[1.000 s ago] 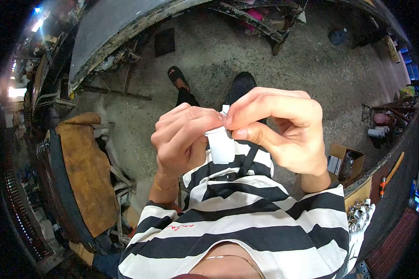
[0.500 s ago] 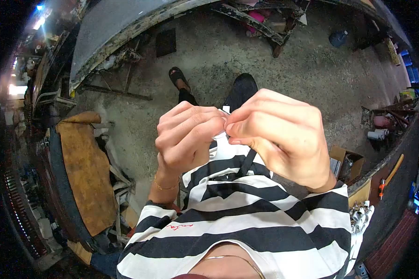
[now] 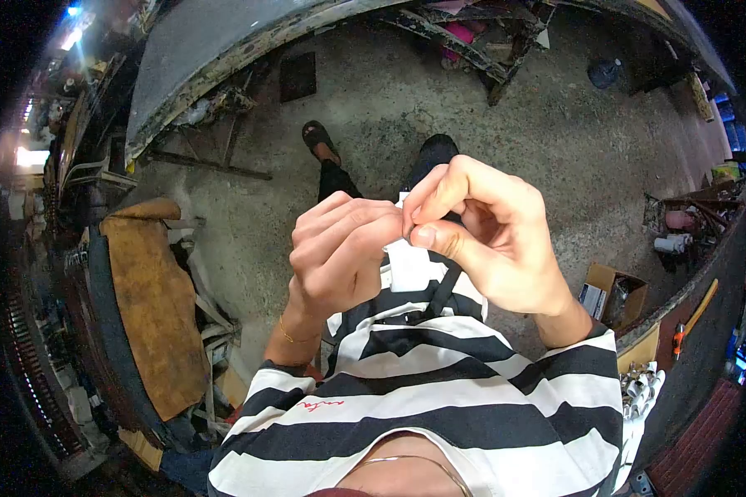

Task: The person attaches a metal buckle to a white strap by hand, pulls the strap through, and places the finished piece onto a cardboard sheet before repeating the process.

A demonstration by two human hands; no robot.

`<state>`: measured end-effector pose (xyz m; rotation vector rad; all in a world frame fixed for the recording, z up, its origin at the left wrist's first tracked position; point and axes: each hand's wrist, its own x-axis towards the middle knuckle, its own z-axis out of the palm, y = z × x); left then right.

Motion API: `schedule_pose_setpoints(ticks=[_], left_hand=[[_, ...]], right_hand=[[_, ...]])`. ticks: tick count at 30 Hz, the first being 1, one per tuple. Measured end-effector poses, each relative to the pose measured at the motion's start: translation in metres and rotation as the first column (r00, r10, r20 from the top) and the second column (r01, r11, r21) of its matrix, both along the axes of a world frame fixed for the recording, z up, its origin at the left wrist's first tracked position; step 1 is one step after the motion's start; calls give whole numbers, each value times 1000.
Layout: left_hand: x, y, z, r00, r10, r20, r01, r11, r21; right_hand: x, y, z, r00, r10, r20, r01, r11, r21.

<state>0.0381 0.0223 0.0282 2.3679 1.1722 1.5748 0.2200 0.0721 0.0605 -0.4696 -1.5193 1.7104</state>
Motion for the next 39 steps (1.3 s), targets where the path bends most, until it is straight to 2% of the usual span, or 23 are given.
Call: schedule_pose_setpoints(ticks=[1,3,7,8,9,10,11,13,16,21,23,24,25,27,28,33,35,36,37,39], left_hand=[[-1,1,0,1000,-2,0,2,1000,2],[-1,2,-1,999,-26,27,26,1000,-3],[1,3,-1,997,-23,72,22,1000,13],[0,2,-1,998,-29,61,29,1000,0],[-2,2,0,998,-35,51,35,999,-15],[-2,2,0,998,-36,50,37,999,-16],[-3,2,1,999,-35,31,36,999,-16],[-5,3,1,999,-36,13,37,999,-19],[-8,2,-1,997,-53,-52,51,998,-43],[-6,-1,-3,989,32,-142,-44,996,-83],[-7,1,-4,991,41,-127,-51,996,-74],[-7,1,-5,993,57,-107,-65,995,-70],[-7,0,-5,992,59,-108,-67,995,-74],[-6,1,-6,999,41,-27,-42,997,-65],[-5,0,-5,999,41,-28,-43,997,-66],[-2,0,-1,998,-5,66,11,996,-87],[-1,3,-3,997,-31,70,37,996,-80],[-1,3,-3,996,-49,75,55,996,-77],[-2,2,-3,996,-53,76,59,995,-80],[-3,0,-2,997,-59,48,64,991,-116]], right_hand=[[1,2,0,1000,-2,0,2,1000,2],[4,5,-2,997,66,-37,-70,991,-117],[2,3,1,999,20,-28,-24,991,-129],[3,4,4,996,-19,93,7,992,129],[4,5,8,976,-89,198,7,925,379],[2,3,14,960,-161,227,35,877,479],[2,3,19,960,-166,225,38,876,480],[3,2,25,932,-215,293,-13,786,619],[1,0,20,934,-240,266,10,759,650],[-9,0,4,935,-279,220,68,748,660],[-14,-3,-11,944,-291,155,201,881,429],[-14,-4,-14,966,-222,130,185,950,251],[-14,-4,-15,967,-219,130,183,952,246],[-13,0,-16,995,-69,-66,58,986,-159],[-10,2,-17,997,-50,-53,38,978,-206],[1,3,-5,997,-18,-69,6,984,-178],[7,7,1,993,9,117,-37,971,236],[6,7,9,981,-65,181,-1,939,343],[5,5,13,981,-68,182,3,941,339],[3,2,19,943,-181,279,13,859,511]])
